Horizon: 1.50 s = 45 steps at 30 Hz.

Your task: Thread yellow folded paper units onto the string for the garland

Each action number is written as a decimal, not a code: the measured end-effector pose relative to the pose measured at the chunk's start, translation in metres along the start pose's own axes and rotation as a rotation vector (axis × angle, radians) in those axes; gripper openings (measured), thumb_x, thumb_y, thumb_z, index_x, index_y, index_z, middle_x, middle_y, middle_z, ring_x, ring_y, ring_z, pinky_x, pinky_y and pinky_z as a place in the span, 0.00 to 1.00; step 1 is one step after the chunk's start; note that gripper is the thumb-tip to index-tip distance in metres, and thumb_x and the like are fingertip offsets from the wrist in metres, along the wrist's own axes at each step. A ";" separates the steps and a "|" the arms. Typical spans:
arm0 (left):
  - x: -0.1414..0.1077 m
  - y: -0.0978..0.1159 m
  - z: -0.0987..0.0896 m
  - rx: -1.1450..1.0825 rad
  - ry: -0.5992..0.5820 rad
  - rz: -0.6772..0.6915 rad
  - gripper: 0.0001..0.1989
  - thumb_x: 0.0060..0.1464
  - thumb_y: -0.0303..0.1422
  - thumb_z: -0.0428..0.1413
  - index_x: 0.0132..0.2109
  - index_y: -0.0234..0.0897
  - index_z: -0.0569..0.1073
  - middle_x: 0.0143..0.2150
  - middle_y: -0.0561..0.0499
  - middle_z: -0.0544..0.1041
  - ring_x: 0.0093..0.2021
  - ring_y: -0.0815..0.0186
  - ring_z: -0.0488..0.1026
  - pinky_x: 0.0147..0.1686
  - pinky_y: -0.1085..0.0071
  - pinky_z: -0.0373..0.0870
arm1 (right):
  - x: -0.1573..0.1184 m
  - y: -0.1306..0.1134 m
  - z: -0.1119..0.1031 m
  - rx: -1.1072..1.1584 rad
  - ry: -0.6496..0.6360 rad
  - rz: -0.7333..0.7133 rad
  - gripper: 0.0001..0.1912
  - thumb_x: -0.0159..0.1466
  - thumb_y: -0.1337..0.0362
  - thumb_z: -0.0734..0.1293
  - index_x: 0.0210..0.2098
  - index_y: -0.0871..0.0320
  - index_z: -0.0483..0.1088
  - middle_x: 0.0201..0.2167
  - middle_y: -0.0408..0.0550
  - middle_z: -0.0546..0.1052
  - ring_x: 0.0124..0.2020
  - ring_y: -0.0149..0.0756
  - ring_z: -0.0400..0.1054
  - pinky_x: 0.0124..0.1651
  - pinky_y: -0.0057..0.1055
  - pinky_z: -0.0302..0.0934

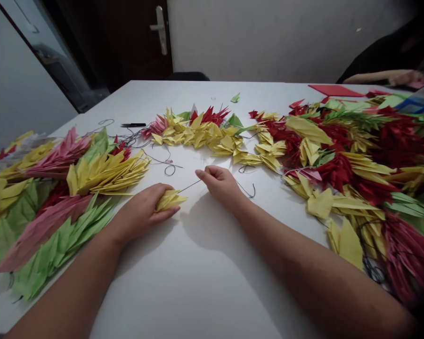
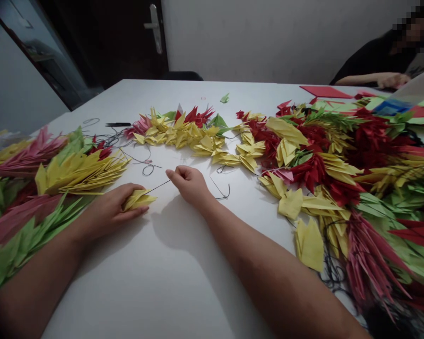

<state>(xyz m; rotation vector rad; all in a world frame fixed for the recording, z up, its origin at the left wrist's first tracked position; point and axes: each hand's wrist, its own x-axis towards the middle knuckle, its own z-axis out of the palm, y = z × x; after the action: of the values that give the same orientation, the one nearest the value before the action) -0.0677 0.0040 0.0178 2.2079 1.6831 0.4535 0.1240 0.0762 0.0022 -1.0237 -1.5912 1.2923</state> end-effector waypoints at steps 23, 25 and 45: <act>0.001 -0.014 0.014 -0.640 0.309 0.194 0.34 0.54 0.56 0.48 0.60 0.40 0.60 0.58 0.40 0.65 0.57 0.53 0.62 0.55 0.55 0.61 | 0.003 -0.161 -0.009 0.246 -0.085 -0.430 0.23 0.63 0.66 0.64 0.16 0.55 0.51 0.09 0.33 0.48 0.09 0.23 0.42 0.12 0.26 0.37; 0.000 -0.011 0.014 -0.649 0.269 0.183 0.33 0.53 0.54 0.51 0.60 0.41 0.60 0.58 0.40 0.64 0.58 0.53 0.62 0.55 0.55 0.60 | 0.007 -0.171 -0.014 0.231 -0.071 -0.427 0.23 0.64 0.67 0.63 0.16 0.55 0.51 0.09 0.33 0.47 0.09 0.23 0.41 0.12 0.27 0.37; -0.010 0.009 0.008 -0.727 0.504 0.084 0.45 0.44 0.55 0.59 0.63 0.47 0.47 0.56 0.44 0.64 0.55 0.57 0.66 0.53 0.59 0.66 | -0.003 -0.143 0.049 0.228 -0.414 -0.234 0.25 0.60 0.49 0.66 0.19 0.55 0.50 0.13 0.33 0.51 0.14 0.20 0.47 0.16 0.22 0.47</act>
<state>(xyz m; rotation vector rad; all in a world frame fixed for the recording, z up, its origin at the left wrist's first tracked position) -0.0589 -0.0084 0.0139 1.6893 1.3089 1.4735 0.0658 0.0374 0.1360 -0.4308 -1.7529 1.5437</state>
